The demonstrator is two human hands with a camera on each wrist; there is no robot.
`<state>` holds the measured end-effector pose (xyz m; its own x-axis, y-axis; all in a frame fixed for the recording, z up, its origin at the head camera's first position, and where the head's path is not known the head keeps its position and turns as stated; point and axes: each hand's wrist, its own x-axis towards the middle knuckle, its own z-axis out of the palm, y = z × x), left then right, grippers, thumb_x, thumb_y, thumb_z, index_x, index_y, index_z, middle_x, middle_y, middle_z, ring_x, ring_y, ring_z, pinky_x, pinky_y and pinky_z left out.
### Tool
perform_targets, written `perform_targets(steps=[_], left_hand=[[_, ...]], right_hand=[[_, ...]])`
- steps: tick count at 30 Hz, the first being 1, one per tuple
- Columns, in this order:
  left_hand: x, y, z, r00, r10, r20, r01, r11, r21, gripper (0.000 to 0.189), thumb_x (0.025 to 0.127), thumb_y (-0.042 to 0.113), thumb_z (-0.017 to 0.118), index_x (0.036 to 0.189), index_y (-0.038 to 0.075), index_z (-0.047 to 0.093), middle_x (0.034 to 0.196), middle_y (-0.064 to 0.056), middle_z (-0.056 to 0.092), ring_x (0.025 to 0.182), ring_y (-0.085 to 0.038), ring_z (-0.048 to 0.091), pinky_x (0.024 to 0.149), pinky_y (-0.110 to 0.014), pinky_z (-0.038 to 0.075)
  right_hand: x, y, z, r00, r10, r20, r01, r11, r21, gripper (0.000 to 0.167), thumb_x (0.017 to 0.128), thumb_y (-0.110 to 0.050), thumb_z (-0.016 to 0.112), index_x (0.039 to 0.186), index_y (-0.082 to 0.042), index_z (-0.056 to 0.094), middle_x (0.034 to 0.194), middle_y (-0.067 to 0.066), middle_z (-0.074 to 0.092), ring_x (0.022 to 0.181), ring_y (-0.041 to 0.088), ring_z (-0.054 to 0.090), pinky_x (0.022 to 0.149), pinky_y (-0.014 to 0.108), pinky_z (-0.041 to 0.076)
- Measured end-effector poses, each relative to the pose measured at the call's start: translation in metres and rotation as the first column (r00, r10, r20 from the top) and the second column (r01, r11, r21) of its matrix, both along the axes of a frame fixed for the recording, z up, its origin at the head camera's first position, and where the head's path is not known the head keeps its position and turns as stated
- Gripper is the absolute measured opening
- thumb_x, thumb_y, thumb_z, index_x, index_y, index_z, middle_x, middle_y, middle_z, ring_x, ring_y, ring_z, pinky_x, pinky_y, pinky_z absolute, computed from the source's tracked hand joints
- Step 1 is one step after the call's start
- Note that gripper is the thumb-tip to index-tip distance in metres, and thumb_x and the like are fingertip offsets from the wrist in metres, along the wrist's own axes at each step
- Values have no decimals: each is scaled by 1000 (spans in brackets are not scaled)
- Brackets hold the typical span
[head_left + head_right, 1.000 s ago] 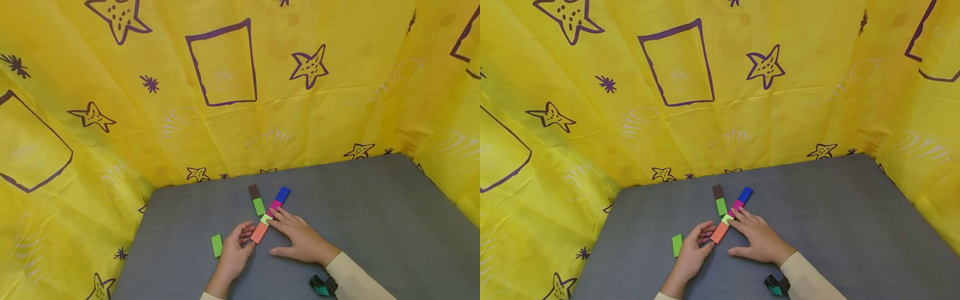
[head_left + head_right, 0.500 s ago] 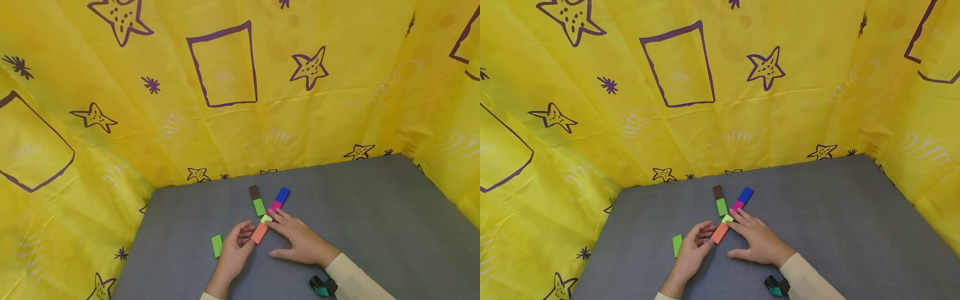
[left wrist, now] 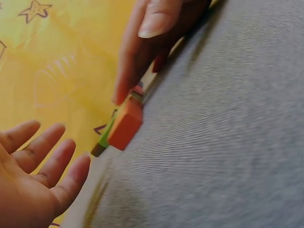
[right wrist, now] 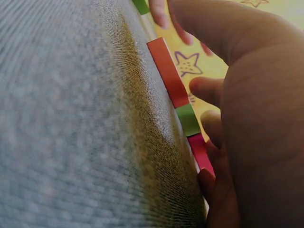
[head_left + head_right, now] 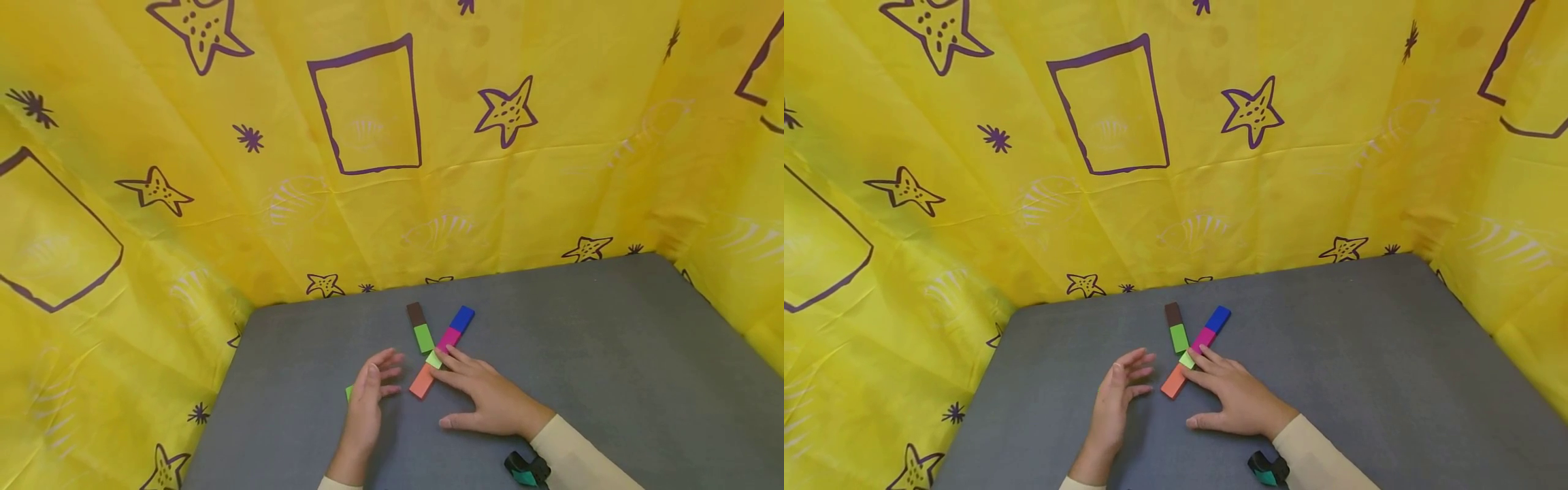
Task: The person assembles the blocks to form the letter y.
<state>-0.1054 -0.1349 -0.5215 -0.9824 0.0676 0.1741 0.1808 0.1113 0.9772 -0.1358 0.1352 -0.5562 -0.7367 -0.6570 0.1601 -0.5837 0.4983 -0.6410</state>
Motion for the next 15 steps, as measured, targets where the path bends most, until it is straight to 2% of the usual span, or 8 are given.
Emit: perform_targets(steps=[4,7,11,15], left_hand=[[0,-7,8,998,59,-30,-60,998,-29,44,122,22,29,147,3,60,137,-16,70,123,-46,63,94,-47,59],[-1,-16,13,995,97,-33,-99,994,-54,42,122,22,32,147,3,61,137,-12,71,124,-45,63,94,-45,58],[0,-32,17,990,127,-53,-131,989,-70,42,122,20,33,147,0,60,137,-17,70,124,-47,62,94,-43,57],[2,-48,19,984,156,-83,-162,984,-72,44,122,17,31,148,-5,58,137,-21,69,122,-43,64,92,-39,57]], right_hand=[[0,0,0,1000,7,1,-7,1000,-2,84,97,-69,72,166,-26,50,177,3,28,163,33,18,118,71,28],[0,1,0,1000,8,0,-8,1000,-4,84,97,-71,71,166,-26,51,177,3,29,163,33,18,119,71,28],[0,2,0,1000,7,4,-7,1000,0,84,97,-73,68,165,-26,52,177,3,29,163,33,19,120,70,28],[0,2,0,1000,7,9,-7,1000,2,84,97,-72,69,165,-26,52,177,3,29,163,33,19,120,70,27]])
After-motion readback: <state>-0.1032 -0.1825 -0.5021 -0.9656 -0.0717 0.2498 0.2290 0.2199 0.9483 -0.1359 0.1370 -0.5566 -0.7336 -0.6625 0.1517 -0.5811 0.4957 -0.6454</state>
